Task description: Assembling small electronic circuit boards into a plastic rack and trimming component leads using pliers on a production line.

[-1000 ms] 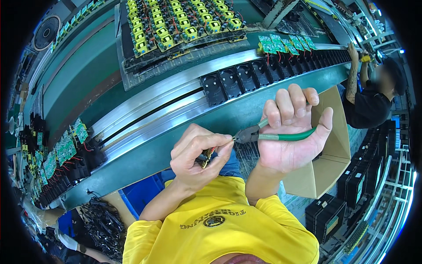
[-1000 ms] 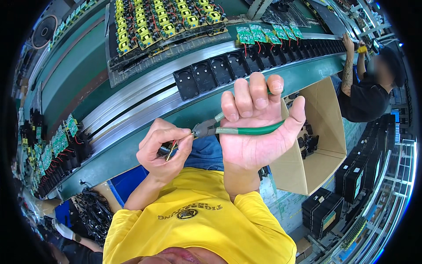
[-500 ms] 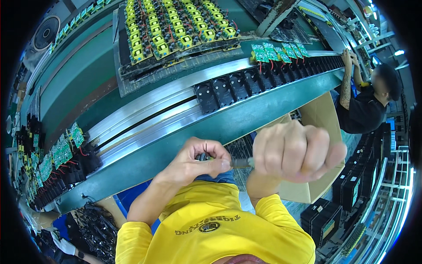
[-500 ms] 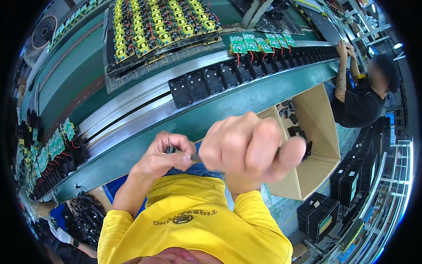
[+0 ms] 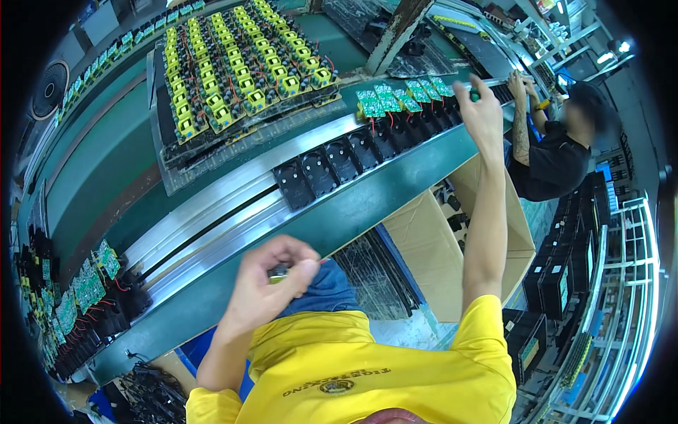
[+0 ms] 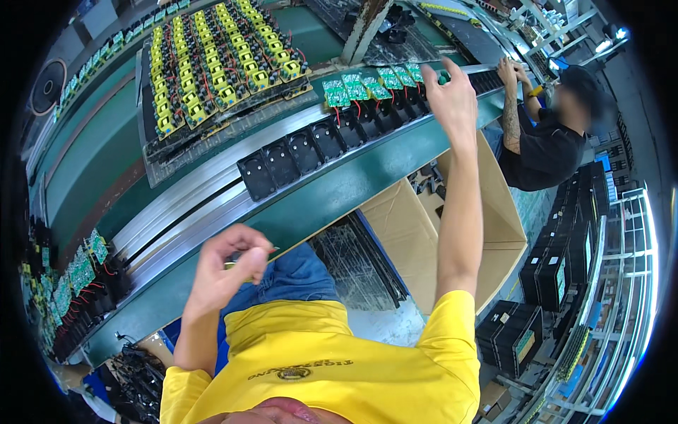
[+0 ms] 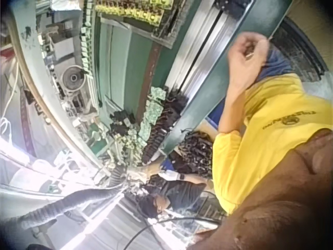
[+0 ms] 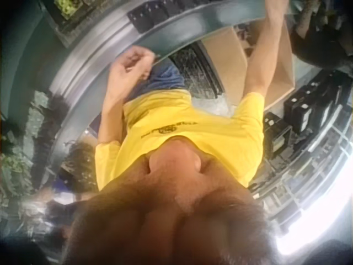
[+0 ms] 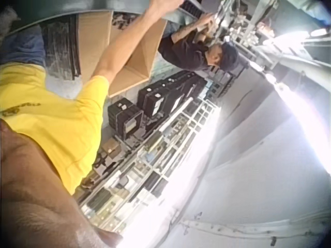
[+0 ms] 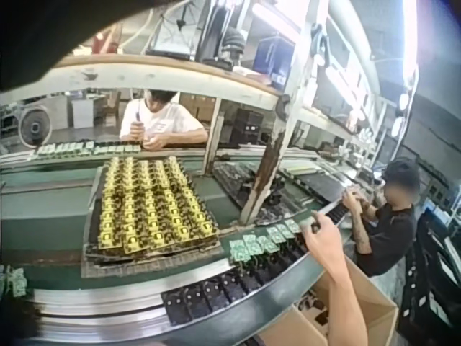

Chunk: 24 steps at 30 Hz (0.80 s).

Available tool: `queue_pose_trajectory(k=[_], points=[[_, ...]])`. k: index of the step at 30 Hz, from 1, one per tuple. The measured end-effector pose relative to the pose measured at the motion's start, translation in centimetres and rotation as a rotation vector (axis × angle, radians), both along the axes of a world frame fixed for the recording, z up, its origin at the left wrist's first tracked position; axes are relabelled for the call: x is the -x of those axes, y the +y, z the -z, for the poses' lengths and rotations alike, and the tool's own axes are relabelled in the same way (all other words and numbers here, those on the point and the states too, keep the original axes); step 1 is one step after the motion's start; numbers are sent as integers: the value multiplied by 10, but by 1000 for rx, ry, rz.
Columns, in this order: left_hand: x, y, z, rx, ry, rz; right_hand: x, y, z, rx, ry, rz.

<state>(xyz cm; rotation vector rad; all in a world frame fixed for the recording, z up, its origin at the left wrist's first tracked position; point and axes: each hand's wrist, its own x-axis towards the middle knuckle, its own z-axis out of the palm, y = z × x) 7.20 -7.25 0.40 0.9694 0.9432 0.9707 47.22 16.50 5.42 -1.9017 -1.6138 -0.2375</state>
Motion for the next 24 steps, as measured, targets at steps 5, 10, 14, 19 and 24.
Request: queue_pose_trajectory(k=[5,10,14,19,24], points=[[41,0,4,-46,45,-138,-139,89,80,369,-122,221],[66,13,8,25,16,-250,-158,95,98,287,-120,129],[83,20,13,3,74,-307,-119,77,95,211,-216,22],[121,19,3,43,272,-321,-98,47,104,110,-212,-158],[146,14,0,59,332,-302,-47,15,93,151,-207,-204]])
